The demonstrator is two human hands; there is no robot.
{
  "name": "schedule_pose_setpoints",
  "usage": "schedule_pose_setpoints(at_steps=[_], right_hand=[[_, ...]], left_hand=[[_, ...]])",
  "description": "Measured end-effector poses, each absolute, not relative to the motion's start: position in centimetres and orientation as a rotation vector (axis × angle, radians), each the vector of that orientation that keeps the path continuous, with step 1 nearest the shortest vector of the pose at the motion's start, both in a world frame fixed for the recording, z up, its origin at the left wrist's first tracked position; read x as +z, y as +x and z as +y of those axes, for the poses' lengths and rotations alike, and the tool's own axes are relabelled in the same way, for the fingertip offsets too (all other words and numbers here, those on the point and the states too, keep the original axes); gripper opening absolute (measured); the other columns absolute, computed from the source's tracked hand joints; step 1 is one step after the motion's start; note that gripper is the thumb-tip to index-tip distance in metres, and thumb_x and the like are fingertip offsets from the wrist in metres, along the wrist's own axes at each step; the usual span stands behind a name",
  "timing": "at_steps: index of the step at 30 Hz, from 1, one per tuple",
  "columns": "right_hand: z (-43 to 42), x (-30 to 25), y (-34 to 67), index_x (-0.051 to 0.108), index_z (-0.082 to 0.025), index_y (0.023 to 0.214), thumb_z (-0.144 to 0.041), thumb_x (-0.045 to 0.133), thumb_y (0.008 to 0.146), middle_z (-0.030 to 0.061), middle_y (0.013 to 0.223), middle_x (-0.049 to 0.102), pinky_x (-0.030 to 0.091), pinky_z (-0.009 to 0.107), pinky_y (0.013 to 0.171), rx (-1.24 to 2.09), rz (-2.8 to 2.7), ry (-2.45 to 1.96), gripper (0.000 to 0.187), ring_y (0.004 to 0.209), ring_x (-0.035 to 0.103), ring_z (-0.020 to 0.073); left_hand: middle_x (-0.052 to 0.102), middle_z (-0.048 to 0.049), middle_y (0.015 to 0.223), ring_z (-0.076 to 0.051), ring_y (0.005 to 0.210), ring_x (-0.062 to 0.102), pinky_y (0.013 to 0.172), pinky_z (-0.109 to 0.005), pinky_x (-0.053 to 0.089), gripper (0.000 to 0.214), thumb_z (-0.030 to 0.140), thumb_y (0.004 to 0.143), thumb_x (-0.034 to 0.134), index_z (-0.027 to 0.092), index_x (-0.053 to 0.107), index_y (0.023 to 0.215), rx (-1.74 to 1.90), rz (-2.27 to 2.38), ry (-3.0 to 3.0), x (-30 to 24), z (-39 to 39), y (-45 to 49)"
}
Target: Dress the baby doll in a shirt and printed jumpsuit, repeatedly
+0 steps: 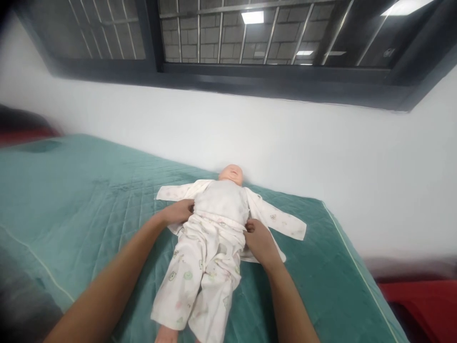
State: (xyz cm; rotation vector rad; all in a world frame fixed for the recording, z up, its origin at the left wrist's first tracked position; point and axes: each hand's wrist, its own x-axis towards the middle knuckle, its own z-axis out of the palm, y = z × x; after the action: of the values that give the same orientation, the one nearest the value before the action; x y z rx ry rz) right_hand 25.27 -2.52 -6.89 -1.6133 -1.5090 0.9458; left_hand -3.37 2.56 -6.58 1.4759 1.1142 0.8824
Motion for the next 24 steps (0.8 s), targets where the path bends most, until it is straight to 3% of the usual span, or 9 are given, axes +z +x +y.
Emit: schedule_pose_setpoints(at_steps=[5,9,16,24], right_hand=[[-2.7,-6.8,25.0,0.062,-0.022,0.081,-0.029,0.065,0.068,0.0039,0.085,0.071,0.05,0.033,0.076,1.093,-1.505,-1.373,0.015,0.083,0.065,0.0228],[-3.0,-6.5,24.9,0.064,-0.022,0.091,-0.028,0.067,0.072,0.005,0.096,0.072,0.05,0.034,0.079,1.137,-1.428,-1.306,0.02,0.092,0.064,0.024],[-3.6,-5.8,24.6,0.066,-0.023,0.104,-0.025,0.066,0.077,0.003,0.099,0.072,0.046,0.027,0.06,1.327,-1.284,-1.256,0.028,0.08,0.065,0.0195],[-3.5,-6.4,25.0,0.068,-0.025,0.103,-0.021,0.066,0.078,0.001,0.098,0.073,0.05,0.029,0.072,1.385,-1.275,-1.162,0.025,0.081,0.067,0.0185]], left_hand=[[0.057,0.0015,0.051,-0.018,0.052,0.052,0.05,-0.027,0.036,0.018,0.011,0.046,0.07,0.02,0.058,0.056,0.824,1.062,1.515,-5.6,3.4,-3.6],[0.057,0.0007,0.053,-0.019,0.057,0.053,0.054,-0.028,0.04,0.015,0.013,0.05,0.069,0.02,0.059,0.059,0.746,0.964,1.481,-5.7,2.8,-3.7],[0.056,0.001,0.056,-0.014,0.058,0.053,0.056,-0.025,0.042,0.008,0.016,0.058,0.062,0.015,0.058,0.065,0.618,0.847,1.34,-5.1,2.4,-3.2],[0.06,-0.0002,0.062,-0.017,0.066,0.056,0.061,-0.025,0.044,0.007,0.014,0.064,0.055,0.015,0.061,0.067,0.656,0.917,1.509,-4.8,2.1,-3.2]])
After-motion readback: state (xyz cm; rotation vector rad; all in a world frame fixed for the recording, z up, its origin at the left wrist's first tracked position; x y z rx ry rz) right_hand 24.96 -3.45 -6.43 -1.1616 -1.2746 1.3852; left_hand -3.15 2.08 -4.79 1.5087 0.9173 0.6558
